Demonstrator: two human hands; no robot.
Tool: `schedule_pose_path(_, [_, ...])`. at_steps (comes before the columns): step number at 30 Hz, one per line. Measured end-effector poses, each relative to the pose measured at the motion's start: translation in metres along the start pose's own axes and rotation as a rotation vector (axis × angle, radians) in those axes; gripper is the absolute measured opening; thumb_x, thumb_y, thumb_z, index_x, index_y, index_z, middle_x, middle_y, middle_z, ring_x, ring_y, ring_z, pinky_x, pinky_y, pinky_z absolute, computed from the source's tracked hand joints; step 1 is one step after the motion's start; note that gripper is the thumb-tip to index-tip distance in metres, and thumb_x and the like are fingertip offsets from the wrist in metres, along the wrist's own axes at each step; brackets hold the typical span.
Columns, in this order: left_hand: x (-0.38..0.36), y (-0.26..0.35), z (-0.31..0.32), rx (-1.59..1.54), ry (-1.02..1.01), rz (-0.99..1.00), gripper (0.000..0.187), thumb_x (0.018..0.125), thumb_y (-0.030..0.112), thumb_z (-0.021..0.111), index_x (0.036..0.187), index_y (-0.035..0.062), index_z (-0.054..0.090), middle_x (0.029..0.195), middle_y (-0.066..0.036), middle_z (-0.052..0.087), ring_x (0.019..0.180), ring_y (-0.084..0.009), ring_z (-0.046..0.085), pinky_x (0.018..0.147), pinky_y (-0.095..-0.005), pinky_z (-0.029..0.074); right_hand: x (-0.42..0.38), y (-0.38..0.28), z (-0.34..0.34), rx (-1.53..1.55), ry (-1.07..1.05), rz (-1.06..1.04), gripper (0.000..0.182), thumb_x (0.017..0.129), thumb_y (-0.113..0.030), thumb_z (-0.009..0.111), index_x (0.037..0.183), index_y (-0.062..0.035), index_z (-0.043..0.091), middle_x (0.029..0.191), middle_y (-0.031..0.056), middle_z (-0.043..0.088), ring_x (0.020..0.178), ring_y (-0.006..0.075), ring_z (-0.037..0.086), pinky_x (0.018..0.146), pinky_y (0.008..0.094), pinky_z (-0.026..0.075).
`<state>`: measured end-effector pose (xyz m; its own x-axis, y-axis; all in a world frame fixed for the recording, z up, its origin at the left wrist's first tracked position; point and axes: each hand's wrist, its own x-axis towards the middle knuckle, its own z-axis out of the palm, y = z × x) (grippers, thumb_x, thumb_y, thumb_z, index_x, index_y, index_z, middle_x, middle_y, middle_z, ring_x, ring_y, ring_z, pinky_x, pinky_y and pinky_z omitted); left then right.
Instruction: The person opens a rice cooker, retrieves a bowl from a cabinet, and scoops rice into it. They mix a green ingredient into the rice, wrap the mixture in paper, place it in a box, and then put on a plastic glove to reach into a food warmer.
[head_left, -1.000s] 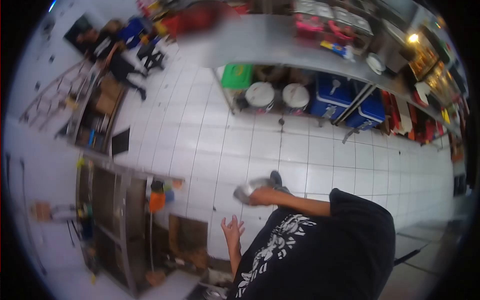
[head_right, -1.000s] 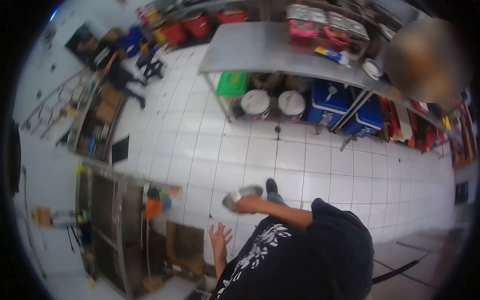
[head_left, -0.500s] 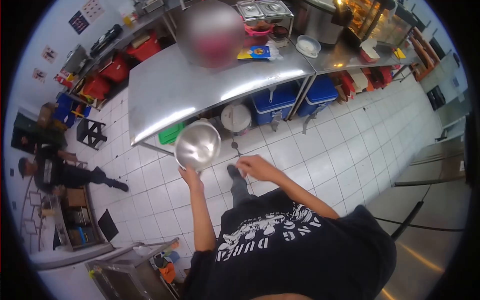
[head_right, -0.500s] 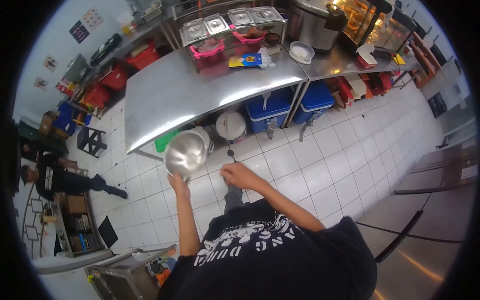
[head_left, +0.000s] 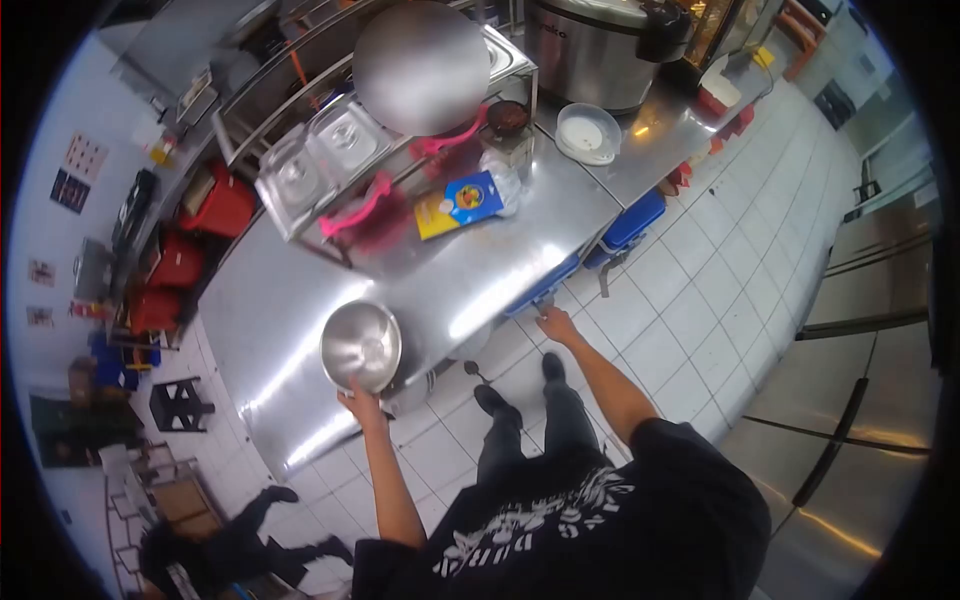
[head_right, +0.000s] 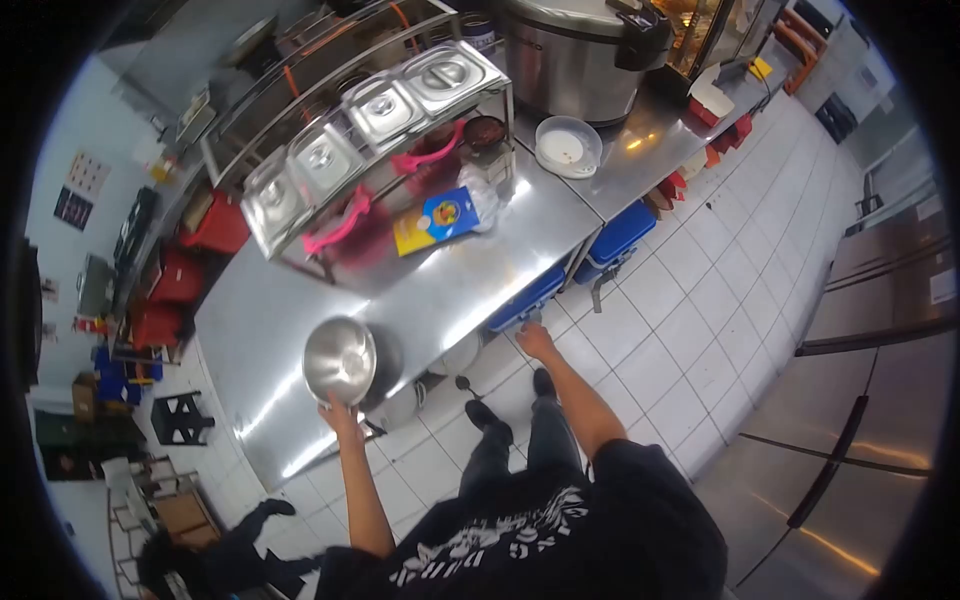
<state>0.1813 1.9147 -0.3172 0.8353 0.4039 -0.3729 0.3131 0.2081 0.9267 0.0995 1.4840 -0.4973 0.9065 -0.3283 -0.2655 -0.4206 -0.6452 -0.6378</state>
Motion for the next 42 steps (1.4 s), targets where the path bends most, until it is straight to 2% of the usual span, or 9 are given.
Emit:
schedule_pose_path(3, [-0.031, 0.018, 0.004, 0.175, -0.098, -0.097, 0.072, 0.096, 0.047, 0.052, 0.148, 0.0102, 0.019, 0.145, -0.017, 0.033, 0.129, -0.0345, 0.043, 0.103, -0.0471, 0.042, 0.083, -0.002, 0.03, -0.216, -0.015, 0.099, 0.04, 0.089, -0.027, 0.055, 0.122, -0.0051, 0.06, 0.125, 0.0232, 0.057, 0.116, 0.0384, 0.056, 0.101, 0.0435, 0.043])
schedule_pose_path(10, [-0.168, -0.025, 0.002, 0.368, 0.166, -0.431, 0.058, 0.099, 0.054, 0.038, 0.138, 0.0104, 0.039, 0.115, -0.012, 0.057, 0.098, -0.0277, 0.061, 0.082, -0.0399, 0.05, 0.163, -0.001, 0.05, 0.023, 0.068, -0.076, 0.037, 0.088, -0.024, 0.055, 0.12, -0.0057, 0.061, 0.124, 0.0222, 0.058, 0.114, 0.0379, 0.057, 0.099, 0.0437, 0.045])
schedule_pose_path(13, [-0.198, -0.037, 0.046, 0.573, 0.036, -0.692, 0.063, 0.097, 0.056, 0.042, 0.131, 0.0034, 0.048, 0.105, -0.013, 0.061, 0.086, -0.0264, 0.064, 0.077, -0.0387, 0.053, 0.166, 0.043, 0.047, 0.023, 0.153, -0.13, 0.036, 0.088, -0.022, 0.055, 0.12, -0.006, 0.062, 0.124, 0.0217, 0.058, 0.114, 0.0377, 0.057, 0.098, 0.0438, 0.046])
schedule_pose_path(21, [-0.178, 0.008, 0.216, 0.682, -0.336, -0.253, 0.032, 0.102, 0.024, 0.05, 0.112, -0.0046, 0.06, 0.085, -0.008, 0.064, 0.079, -0.0135, 0.061, 0.075, -0.0295, 0.053, 0.102, 0.116, 0.01, -0.058, 0.347, -0.311, 0.034, 0.087, -0.018, 0.055, 0.118, -0.0067, 0.063, 0.123, 0.0205, 0.06, 0.112, 0.0371, 0.059, 0.096, 0.044, 0.047])
schedule_pose_path(23, [-0.163, 0.002, 0.216, 0.797, -0.401, -0.082, 0.03, 0.099, 0.023, 0.054, 0.11, -0.0042, 0.06, 0.085, -0.01, 0.066, 0.076, -0.0145, 0.062, 0.073, -0.0296, 0.052, 0.102, 0.104, -0.033, -0.137, -0.382, 0.048, 0.038, 0.093, -0.022, 0.045, 0.124, -0.0045, 0.059, 0.127, 0.0242, 0.057, 0.128, 0.0378, 0.046, 0.107, 0.0425, 0.037])
schedule_pose_path(30, [-0.144, 0.01, 0.207, 1.011, -0.455, 0.076, 0.021, 0.096, 0.019, 0.059, 0.099, -0.0013, 0.062, 0.08, -0.008, 0.065, 0.07, -0.014, 0.061, 0.068, -0.0289, 0.049, 0.094, 0.104, -0.052, -0.341, -0.414, 0.123, 0.029, 0.089, -0.017, 0.048, 0.113, -0.007, 0.061, 0.105, 0.0173, 0.067, 0.094, 0.0354, 0.067, 0.081, 0.0464, 0.053])
schedule_pose_path(37, [-0.072, 0.029, 0.086, 1.233, 0.313, 0.641, 0.057, 0.088, 0.029, 0.07, 0.126, -0.0037, 0.042, 0.108, -0.017, 0.046, 0.1, -0.0269, 0.048, 0.09, -0.037, 0.041, 0.014, 0.08, -0.016, -0.005, -0.052, 0.393, 0.026, 0.092, -0.027, 0.048, 0.106, -0.0073, 0.057, 0.101, 0.0245, 0.065, 0.091, 0.0446, 0.064, 0.082, 0.0545, 0.05])
schedule_pose_path(39, [-0.025, 0.032, 0.052, 1.302, 0.457, 0.629, 0.066, 0.088, 0.03, 0.069, 0.134, -0.0034, 0.035, 0.12, -0.017, 0.043, 0.108, -0.03, 0.047, 0.095, -0.04, 0.041, -0.014, 0.071, -0.005, 0.063, -0.039, 0.471, 0.028, 0.093, -0.03, 0.048, 0.105, -0.0066, 0.057, 0.099, 0.0258, 0.065, 0.091, 0.0462, 0.063, 0.081, 0.0547, 0.05])
schedule_pose_path(42, [0.013, 0.049, 0.045, 0.556, 0.105, -0.05, 0.065, 0.089, 0.027, 0.066, 0.136, -0.0057, 0.036, 0.132, -0.02, 0.044, 0.122, -0.0325, 0.045, 0.103, -0.0441, 0.041, -0.074, 0.089, 0.053, 0.052, -0.079, 0.459, 0.034, 0.094, -0.035, 0.048, 0.105, -0.0035, 0.058, 0.094, 0.0278, 0.065, 0.092, 0.0468, 0.062, 0.08, 0.0554, 0.049])
